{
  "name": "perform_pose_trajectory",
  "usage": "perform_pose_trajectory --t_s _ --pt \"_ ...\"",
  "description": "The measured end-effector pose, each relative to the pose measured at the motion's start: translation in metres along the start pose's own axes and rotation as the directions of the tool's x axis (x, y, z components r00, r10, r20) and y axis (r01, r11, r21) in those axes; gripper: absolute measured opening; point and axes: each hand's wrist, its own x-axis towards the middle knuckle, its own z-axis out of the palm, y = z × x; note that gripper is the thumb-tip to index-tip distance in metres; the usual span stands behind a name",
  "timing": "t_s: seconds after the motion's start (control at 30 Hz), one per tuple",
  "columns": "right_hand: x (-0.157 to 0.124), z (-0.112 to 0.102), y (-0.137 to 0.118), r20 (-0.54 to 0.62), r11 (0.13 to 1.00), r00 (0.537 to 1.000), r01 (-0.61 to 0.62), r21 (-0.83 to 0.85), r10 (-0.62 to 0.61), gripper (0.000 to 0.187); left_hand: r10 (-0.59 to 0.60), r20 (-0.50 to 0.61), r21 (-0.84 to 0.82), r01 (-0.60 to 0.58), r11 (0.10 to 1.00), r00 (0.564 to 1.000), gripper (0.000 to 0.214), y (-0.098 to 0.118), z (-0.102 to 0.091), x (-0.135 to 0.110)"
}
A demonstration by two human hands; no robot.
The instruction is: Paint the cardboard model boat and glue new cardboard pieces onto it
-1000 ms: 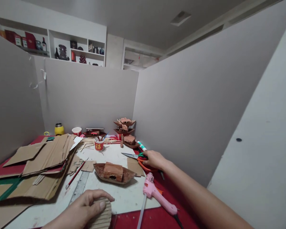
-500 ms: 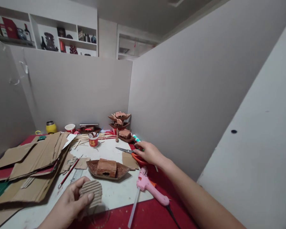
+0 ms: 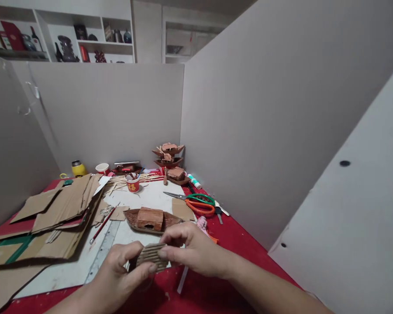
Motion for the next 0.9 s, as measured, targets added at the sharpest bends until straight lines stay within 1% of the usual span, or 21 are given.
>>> perform_pose_trajectory --t_s 0.07,0.13,0.17,0.23,0.27,0.33,0.37,0.4,0.43,0.47,0.5,0.53,0.57,0.6,0.63,0.67,0.77,0.8,0.87,0.9 --pt "0.002 -0.005 0.003 -0.024 0.98 0.998 -0.048 0.194 0.054 0.02 0.016 0.048 -0.081 -0.012 0.997 0.999 0.025 0.007 -0.002 0.005" --pt "0.005 -0.01 0.006 -0.035 0.959 0.996 -0.069 0.276 0.081 0.031 0.047 0.09 -0.142 -0.034 0.989 0.995 0.022 0.011 -0.003 0.01" --pt "0.006 -0.012 0.008 -0.035 0.954 0.996 -0.072 0.289 0.086 0.034 0.083 0.092 -0.138 -0.07 0.988 0.992 0.022 0.012 -0.003 0.011" --pt "0.007 -0.015 0.01 -0.024 0.939 0.994 -0.092 0.33 0.106 0.039 0.198 0.052 -0.053 -0.195 0.979 0.979 0.021 0.009 -0.002 0.012" --pt "0.007 -0.016 0.011 -0.014 0.93 0.993 -0.107 0.351 0.12 0.04 0.275 0.025 0.01 -0.275 0.961 0.961 0.018 0.007 -0.001 0.013" --pt "0.007 -0.019 0.012 0.014 0.911 0.988 -0.145 0.385 0.151 0.043 0.415 -0.022 0.124 -0.409 0.904 0.91 0.012 0.002 0.001 0.013" --pt "0.006 -0.021 0.012 0.024 0.903 0.986 -0.161 0.398 0.166 0.044 0.45 -0.039 0.153 -0.44 0.885 0.892 0.01 0.001 0.002 0.014" --pt "0.006 -0.022 0.012 0.028 0.896 0.984 -0.173 0.409 0.177 0.045 0.45 -0.051 0.153 -0.438 0.886 0.892 0.01 0.001 0.004 0.015" --pt "0.006 -0.024 0.012 0.024 0.89 0.982 -0.178 0.419 0.185 0.044 0.413 -0.052 0.117 -0.405 0.907 0.909 0.013 0.002 0.005 0.017" --pt "0.006 -0.025 0.012 0.012 0.886 0.982 -0.177 0.428 0.19 0.044 0.336 -0.046 0.051 -0.333 0.941 0.941 0.016 0.004 0.006 0.02" --pt "0.006 -0.026 0.012 -0.005 0.884 0.981 -0.173 0.435 0.194 0.043 0.239 -0.028 -0.047 -0.24 0.97 0.971 0.02 0.005 0.006 0.022" --pt "0.007 -0.027 0.011 -0.025 0.882 0.98 -0.167 0.441 0.198 0.041 0.134 0.005 -0.164 -0.132 0.978 0.991 0.022 0.006 0.007 0.025" --pt "0.007 -0.027 0.012 -0.041 0.881 0.979 -0.163 0.444 0.201 0.039 0.048 0.044 -0.272 -0.034 0.962 0.998 0.024 0.007 0.007 0.028" --pt "0.008 -0.027 0.012 -0.052 0.881 0.977 -0.163 0.444 0.206 0.038 -0.007 0.079 -0.348 0.034 0.937 0.997 0.025 0.006 0.007 0.03" --pt "0.009 -0.027 0.013 -0.056 0.881 0.975 -0.167 0.442 0.213 0.036 -0.033 0.1 -0.383 0.069 0.921 0.994 0.025 0.005 0.007 0.032" --pt "0.01 -0.027 0.015 -0.055 0.881 0.974 -0.175 0.44 0.221 0.036 -0.032 0.101 -0.382 0.068 0.922 0.994 0.025 0.003 0.007 0.032" --pt "0.011 -0.026 0.017 -0.046 0.879 0.969 -0.202 0.431 0.245 0.036 0.018 0.068 -0.298 0.003 0.954 0.998 0.024 -0.003 0.008 0.032" --pt "0.01 -0.026 0.018 -0.053 0.882 0.967 -0.203 0.426 0.248 0.036 0.016 0.072 -0.297 0.006 0.955 0.997 0.025 -0.005 0.008 0.032" --pt "0.01 -0.028 0.017 -0.086 0.889 0.966 -0.189 0.416 0.245 0.035 -0.029 0.111 -0.363 0.068 0.929 0.993 0.025 -0.007 0.006 0.034" --pt "0.01 -0.029 0.016 -0.122 0.897 0.964 -0.169 0.408 0.238 0.034 -0.061 0.129 -0.404 0.109 0.908 0.99 0.023 -0.009 0.004 0.035"
